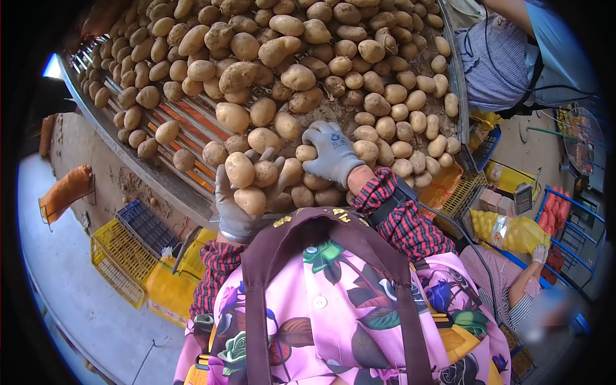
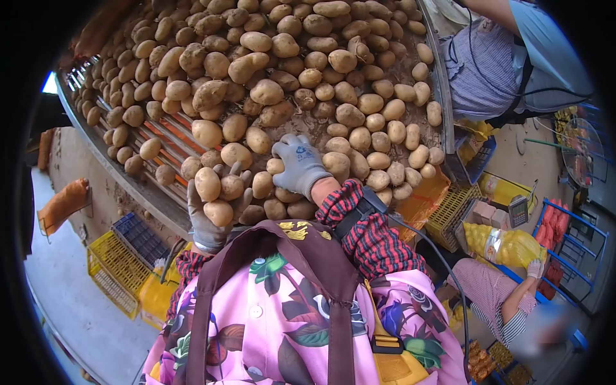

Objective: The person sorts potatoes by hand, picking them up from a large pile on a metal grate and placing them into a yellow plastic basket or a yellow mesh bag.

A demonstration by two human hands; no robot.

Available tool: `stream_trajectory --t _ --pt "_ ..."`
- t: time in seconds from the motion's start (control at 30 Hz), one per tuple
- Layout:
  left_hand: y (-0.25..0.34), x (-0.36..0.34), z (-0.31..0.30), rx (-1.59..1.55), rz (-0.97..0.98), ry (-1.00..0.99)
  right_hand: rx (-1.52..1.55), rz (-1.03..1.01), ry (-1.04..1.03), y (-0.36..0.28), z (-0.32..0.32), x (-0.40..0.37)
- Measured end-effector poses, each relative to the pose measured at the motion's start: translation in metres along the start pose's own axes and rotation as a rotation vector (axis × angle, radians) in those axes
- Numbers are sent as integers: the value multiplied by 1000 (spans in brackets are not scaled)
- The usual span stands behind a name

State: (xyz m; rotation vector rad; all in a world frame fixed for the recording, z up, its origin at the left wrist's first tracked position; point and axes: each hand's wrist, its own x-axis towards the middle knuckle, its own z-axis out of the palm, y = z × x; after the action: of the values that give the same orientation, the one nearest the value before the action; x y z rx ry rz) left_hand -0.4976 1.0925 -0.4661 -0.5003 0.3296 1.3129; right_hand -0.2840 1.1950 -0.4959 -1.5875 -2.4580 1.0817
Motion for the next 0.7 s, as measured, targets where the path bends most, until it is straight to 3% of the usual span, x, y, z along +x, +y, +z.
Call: stream_trajectory --t 0.03,0.13,0.17,0.23,0.27,0.37,0.5,0.63,0.67,0.7 --pt "-1 -1 1 1 -2 -1 0 1 2 -2 -5 -2" --pt "-8 -6 15 168 -56 -106 759 -41 122 -26 -30 -13" --pt "-9 -7 14 170 -58 -98 767 -35 120 -38 -30 -20" --pt "-10 -2 13 238 -172 -54 544 -282 217 -56 -28 -28" --pt "-15 0 6 646 -13 9 539 -279 226 -59 -25 -32" --pt "-9 5 0 441 -119 12 370 -248 261 -59 -18 -44" --pt "-13 5 8 157 -257 -22 570 -368 136 -56 -22 -61" --pt "-5 10 -21 336 -238 -24 600 -299 78 -50 -45 -62" --pt "-15 19 -21 370 -123 -235 667 -272 47 -45 -56 -62" --pt "-22 20 -14 370 -123 -234 889 -161 65 -35 -63 -60"
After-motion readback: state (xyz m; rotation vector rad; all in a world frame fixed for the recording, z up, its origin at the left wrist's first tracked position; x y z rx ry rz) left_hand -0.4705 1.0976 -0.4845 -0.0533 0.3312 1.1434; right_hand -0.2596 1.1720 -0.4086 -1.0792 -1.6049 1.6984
